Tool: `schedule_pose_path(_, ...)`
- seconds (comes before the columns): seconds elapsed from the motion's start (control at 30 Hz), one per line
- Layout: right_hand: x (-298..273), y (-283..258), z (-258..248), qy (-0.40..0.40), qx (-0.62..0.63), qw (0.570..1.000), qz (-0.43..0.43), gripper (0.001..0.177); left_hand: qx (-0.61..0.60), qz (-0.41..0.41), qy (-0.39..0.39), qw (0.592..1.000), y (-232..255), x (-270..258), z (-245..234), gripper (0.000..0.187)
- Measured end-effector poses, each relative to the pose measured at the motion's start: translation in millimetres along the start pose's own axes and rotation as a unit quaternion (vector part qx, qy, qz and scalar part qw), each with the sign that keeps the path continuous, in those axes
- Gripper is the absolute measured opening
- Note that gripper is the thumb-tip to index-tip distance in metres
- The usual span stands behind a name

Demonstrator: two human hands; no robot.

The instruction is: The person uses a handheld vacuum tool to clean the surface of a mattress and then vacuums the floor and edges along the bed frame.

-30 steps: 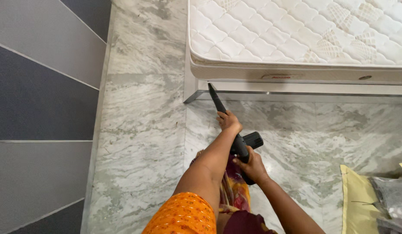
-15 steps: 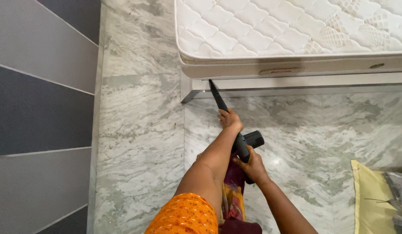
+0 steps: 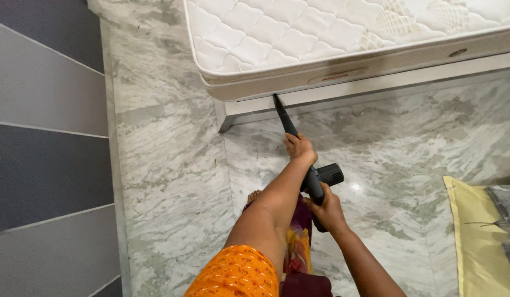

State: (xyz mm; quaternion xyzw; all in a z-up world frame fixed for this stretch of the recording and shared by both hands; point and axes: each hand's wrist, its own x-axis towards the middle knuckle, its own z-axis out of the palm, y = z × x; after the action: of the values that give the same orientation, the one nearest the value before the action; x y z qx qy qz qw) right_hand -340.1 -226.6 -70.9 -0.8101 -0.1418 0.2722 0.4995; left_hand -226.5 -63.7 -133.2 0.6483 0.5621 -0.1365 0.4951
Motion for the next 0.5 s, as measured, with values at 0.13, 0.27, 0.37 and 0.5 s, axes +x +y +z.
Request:
schedule_pose_path(0.13,-9.2,-3.7,-8.8,0.025,0.006,0.999,0.041,0.054,0.086,0.053,-0.021,0.995,7.4,-9.0,22.2,0.078)
schedule_pose_path(0.27,-14.1,-4.3,-14.6,0.066,0.009,0.998,0.013,0.054,0.37,0.191,-0.061,0.907,17.2,-24.1,29.1,0.083)
schedule_pose_path(0.37,-13.2,-1.6,-17.8,0.039,0.008,0.994,0.106,0.058,0.298,0.165,-0.075,0.937,20.1,-30.4,32.9,0.089)
schedule_pose_path(0.5,-19.3,1.8,-14.9,0.034,0.012,0.998,0.043,0.056,0.318,0.188,-0.048,0.928,6.1,-18.7,36.5,0.087)
